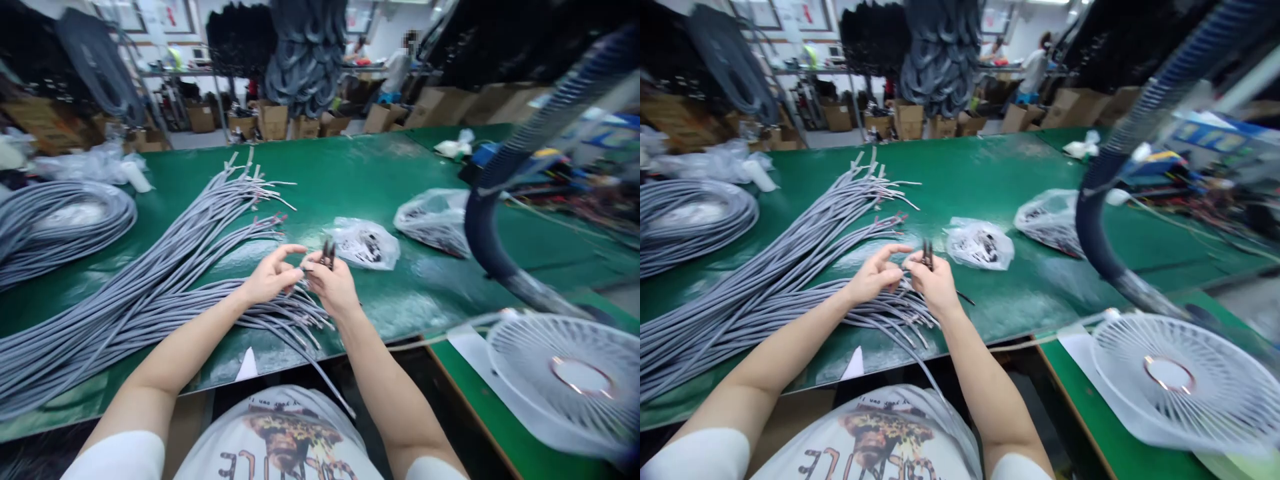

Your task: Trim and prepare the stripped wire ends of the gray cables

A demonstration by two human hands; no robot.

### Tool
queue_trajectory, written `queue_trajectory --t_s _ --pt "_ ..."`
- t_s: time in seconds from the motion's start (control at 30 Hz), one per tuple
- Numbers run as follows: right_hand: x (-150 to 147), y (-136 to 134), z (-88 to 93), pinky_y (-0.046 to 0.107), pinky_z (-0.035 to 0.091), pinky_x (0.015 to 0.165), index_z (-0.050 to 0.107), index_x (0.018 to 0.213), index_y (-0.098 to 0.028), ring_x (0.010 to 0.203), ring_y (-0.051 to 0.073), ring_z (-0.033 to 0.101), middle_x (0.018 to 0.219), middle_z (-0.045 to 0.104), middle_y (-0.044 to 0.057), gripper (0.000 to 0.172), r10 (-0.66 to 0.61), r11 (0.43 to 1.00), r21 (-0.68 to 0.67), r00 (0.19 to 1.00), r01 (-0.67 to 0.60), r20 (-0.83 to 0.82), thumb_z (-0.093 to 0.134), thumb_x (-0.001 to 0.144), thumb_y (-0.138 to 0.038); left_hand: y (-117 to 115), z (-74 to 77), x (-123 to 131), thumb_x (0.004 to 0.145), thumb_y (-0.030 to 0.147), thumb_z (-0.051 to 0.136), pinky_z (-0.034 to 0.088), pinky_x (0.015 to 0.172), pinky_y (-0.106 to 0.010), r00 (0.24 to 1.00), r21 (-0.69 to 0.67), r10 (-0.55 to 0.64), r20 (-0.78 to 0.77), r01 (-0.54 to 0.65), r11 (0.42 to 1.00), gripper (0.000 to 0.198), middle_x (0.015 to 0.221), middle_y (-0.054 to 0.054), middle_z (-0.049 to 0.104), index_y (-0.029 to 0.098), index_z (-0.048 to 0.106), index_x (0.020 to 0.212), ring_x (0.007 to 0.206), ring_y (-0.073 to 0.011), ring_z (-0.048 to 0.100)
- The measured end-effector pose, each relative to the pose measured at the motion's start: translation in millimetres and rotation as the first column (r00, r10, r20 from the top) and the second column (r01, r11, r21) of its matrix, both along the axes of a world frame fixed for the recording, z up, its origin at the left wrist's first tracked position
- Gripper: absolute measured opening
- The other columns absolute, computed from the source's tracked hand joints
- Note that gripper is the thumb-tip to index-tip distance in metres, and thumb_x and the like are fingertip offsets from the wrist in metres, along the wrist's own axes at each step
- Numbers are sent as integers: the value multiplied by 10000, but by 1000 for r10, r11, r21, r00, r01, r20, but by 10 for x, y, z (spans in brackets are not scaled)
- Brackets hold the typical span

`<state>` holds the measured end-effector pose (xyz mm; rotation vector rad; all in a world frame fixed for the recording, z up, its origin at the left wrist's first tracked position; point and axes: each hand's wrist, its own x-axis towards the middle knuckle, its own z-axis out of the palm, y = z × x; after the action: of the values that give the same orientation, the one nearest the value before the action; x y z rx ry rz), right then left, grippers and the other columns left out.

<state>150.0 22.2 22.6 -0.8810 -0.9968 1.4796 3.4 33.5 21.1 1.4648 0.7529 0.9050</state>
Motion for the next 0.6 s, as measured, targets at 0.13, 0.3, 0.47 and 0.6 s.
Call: queue_trajectory --t_s 0.13,0.3,0.47,0.6 --pt "-19 36 -60 130 163 316 526 672 -165 306 -9 189 418 313 -132 233 3 987 -158 994 -21 -112 732 575 -217 6 -37 -21 794 345 610 297 432 -177 996 3 -60 60 60 998 517 429 99 408 103 531 1244 377 -42 339" --pt "-29 111 -174 125 301 321 495 626 -168 255 -3 245 339 325 -139 274 8 973 -224 984 -49 -178 738 501 -145 108 -187 -21 816 209 607 385 529 -198 987 -125 -85 140 103 987 429 611 7 596 97 596 1230 500 -66 487" --pt "-104 101 -191 133 387 338 446 553 -164 256 7 289 321 344 -115 273 -4 971 -238 986 -36 -165 718 521 -169 285 -436 29 746 187 690 474 732 -233 963 -185 -98 252 148 971 404 949 -64 673 87 661 1136 801 -129 626" --pt "-68 142 -240 97 362 320 482 601 -170 299 14 353 368 398 -111 270 -14 981 -193 997 -1 -78 727 499 -121 406 -561 40 735 191 695 413 545 -206 952 -224 -127 277 192 955 442 721 -5 624 77 645 1159 562 -79 530"
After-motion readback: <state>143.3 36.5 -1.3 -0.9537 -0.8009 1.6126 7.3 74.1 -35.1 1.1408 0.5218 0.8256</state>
